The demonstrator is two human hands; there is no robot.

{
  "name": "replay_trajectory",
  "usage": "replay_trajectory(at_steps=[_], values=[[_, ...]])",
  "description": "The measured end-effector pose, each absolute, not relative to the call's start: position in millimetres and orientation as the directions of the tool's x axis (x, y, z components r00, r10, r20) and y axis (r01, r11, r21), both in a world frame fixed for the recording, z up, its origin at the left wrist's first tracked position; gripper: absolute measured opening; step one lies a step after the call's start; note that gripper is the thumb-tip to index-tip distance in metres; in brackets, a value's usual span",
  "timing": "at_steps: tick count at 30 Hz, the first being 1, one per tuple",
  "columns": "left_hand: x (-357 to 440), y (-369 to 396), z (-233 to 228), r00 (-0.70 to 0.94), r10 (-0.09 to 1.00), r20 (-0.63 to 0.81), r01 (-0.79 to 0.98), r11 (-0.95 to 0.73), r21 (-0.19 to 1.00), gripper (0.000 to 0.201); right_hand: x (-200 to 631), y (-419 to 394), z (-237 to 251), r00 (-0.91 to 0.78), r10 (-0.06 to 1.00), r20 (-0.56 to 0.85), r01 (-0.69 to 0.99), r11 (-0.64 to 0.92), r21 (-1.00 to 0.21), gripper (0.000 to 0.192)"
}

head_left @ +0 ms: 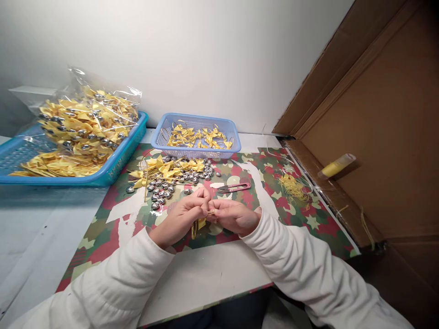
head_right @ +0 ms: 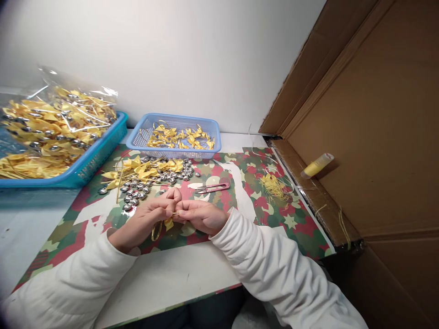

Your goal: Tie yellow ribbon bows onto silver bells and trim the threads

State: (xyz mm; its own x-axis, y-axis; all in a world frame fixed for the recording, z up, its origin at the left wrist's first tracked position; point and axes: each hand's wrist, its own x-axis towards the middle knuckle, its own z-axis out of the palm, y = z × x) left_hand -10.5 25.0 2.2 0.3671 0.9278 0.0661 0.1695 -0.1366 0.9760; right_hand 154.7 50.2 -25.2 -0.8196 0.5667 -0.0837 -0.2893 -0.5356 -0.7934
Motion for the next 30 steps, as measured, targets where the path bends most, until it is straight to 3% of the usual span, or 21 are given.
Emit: replay_trajectory(at_steps=[12, 17, 20, 23, 30], values=[[-12.7, 24.1, -0.3, 0.409, 0.908, 0.097, 0.142, -0.168, 0.976, 0.021, 152.6, 49.2, -24.8, -0.827, 0.557, -0.072, -0.295, -0.539, -0.789, 0.041], [-13.3, 25.5, -3.0, 0.355, 0.930, 0.092, 0.152, -0.155, 0.976, 0.024, 156.0, 51.6, -27.3, -0.652, 0.749, -0.121, -0.254, -0.366, -0.895, 0.039], [-12.5, 26.1, -4.2, 0.301, 0.950, 0.084, 0.174, -0.141, 0.975, 0.027, 157.5, 52.3, -27.9, -0.469, 0.883, 0.000, -0.241, -0.128, -0.962, 0.035], [-11.6, 26.4, -4.8, 0.306, 0.948, 0.093, 0.193, -0.158, 0.969, 0.030, 155.4, 49.8, -28.2, -0.391, 0.913, 0.113, -0.243, 0.016, -0.970, 0.029], [-15.1, 26.6, -8.0, 0.348, 0.928, 0.130, 0.254, -0.227, 0.940, 0.035, 151.0, 47.3, -26.9, -0.382, 0.920, 0.090, -0.244, -0.007, -0.970, 0.026]])
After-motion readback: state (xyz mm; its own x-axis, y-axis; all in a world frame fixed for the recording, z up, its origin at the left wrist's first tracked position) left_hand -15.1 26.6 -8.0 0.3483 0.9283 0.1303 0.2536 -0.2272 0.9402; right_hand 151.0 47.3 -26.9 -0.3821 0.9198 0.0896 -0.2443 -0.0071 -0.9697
